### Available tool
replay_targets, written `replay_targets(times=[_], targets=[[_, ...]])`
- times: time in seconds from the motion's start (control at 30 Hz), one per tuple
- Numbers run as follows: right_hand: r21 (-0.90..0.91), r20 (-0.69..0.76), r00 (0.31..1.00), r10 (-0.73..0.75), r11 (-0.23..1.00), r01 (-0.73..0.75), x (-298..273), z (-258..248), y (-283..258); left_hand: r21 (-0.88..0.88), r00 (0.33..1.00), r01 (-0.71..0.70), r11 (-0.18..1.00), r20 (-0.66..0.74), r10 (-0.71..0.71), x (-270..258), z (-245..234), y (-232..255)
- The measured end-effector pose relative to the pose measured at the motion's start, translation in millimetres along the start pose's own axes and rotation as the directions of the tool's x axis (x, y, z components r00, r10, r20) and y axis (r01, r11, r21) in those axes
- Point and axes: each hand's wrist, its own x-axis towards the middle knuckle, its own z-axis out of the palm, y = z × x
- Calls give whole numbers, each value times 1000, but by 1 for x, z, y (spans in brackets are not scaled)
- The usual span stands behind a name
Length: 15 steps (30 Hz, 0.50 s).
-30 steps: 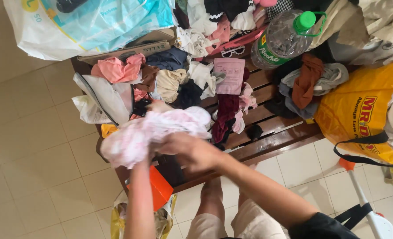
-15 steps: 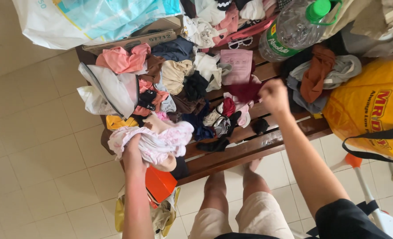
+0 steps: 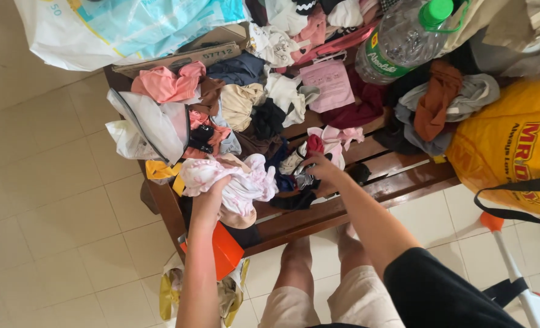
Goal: Sorting through a large pile of laundry on a bench and placing various items into different bags.
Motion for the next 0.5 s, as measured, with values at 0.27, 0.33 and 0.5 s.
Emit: replay_targets(times=[0.27,0.33,0.5], targets=[[483,122,979,165,852,-204,-11,-90,-181,-64,982,-136,989,120,143,-5,-29,-16],[574,107,988,112,804,-153,-20,-134,-222,-108,980,-126,986,140,141,-5,-29,-19],[909,-6,974,-225,405,99,-44,-204,-272,-268,988,3,963,147,38,-6,-23,-29]])
